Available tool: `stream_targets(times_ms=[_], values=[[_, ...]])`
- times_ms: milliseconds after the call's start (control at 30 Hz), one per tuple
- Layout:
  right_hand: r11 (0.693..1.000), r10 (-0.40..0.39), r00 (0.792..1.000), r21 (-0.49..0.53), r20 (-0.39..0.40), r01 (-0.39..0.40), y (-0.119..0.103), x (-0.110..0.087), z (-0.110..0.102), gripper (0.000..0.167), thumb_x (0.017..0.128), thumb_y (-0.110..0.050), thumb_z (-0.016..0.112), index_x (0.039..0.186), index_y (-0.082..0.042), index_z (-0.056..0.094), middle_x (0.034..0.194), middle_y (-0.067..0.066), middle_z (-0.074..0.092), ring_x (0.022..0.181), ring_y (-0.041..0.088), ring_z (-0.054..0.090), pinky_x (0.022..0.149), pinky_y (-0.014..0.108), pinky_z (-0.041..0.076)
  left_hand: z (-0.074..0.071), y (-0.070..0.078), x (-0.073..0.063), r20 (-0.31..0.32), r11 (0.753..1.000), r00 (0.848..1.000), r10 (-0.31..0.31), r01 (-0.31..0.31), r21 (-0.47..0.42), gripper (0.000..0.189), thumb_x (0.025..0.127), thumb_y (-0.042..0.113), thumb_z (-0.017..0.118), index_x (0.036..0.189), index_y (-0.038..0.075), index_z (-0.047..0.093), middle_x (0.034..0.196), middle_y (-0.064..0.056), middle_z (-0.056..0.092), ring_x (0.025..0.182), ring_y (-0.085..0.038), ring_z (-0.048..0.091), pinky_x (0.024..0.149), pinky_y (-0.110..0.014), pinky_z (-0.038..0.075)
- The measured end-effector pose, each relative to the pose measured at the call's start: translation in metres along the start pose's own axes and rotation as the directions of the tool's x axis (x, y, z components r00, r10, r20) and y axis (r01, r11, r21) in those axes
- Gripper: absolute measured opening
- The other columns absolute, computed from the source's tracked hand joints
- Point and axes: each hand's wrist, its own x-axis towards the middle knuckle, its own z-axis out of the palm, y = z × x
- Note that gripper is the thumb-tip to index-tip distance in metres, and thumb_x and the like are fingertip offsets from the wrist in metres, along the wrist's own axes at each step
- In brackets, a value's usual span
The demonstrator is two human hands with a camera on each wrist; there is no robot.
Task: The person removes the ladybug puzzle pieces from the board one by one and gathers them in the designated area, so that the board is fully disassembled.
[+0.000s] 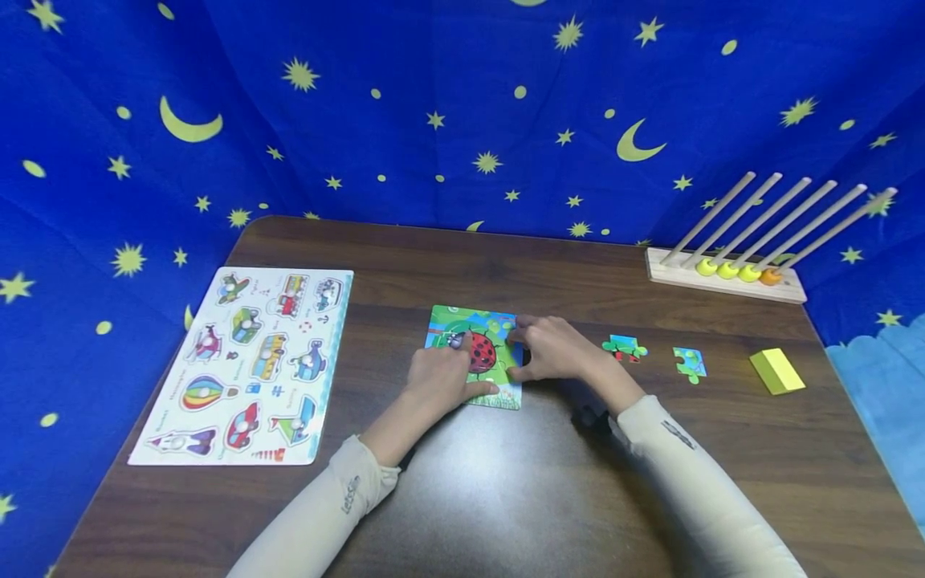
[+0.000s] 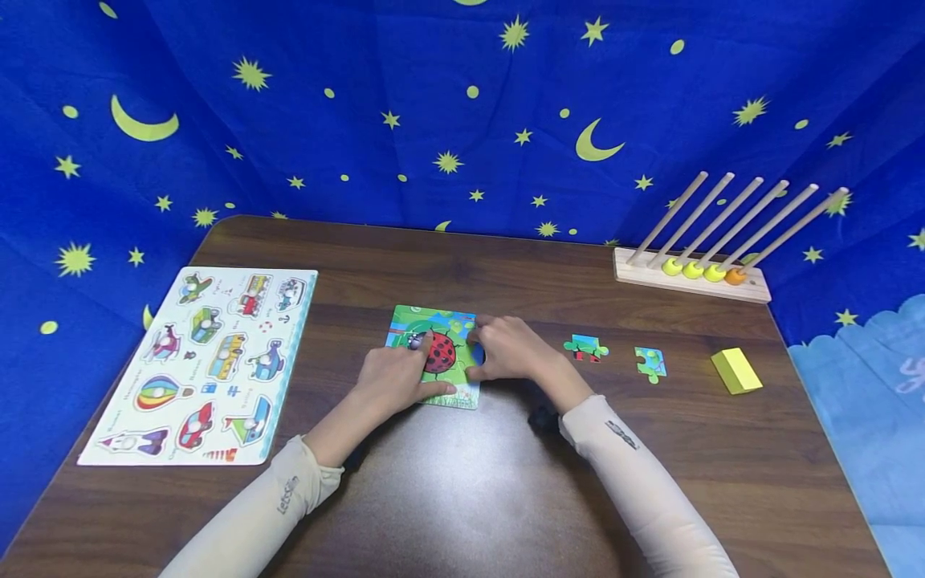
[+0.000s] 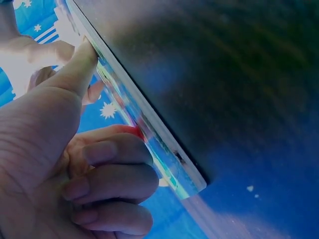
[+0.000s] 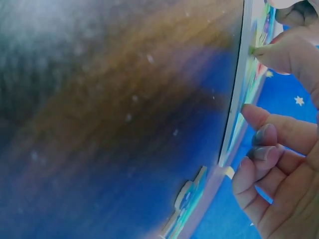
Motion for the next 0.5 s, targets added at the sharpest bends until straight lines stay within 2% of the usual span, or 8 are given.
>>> stream_targets(times_ms=[300,500], values=[[0.999,0.011,1.000,0.036,-0.019,-0.011,0.0043,-0.0015,0.0035,0.054,0.075,-0.043,0.079,0.109,-0.002,0.075,0.119,0.021,0.067,0.078,0.018,0.065,0.079,0.041,0.056,-0.0010,0.0021,-0.0007,0.015,1.000,1.000,-0.011,0.011,-0.005,0.102,0.077,0.080,0.057,0.148,0.007,0.047,0.050,0.006,0.038,0.046,-0.010,0.031,0.043,-0.027,0.034],[0.994,0.020,1.000,0.111,0.009,-0.021,0.0066,0.0020,0.0013,0.051,0.073,-0.039,0.081,0.107,-0.002,0.075,0.102,0.010,0.067,0.068,0.011,0.050,0.066,0.031,0.047,-0.0009,0.0018,-0.0001,0.024,1.000,1.000,-0.015,0.016,-0.009,0.102,0.078,0.080,0.057,0.149,0.008,0.046,0.053,0.005,0.042,0.047,-0.010,0.032,0.044,-0.028,0.035]])
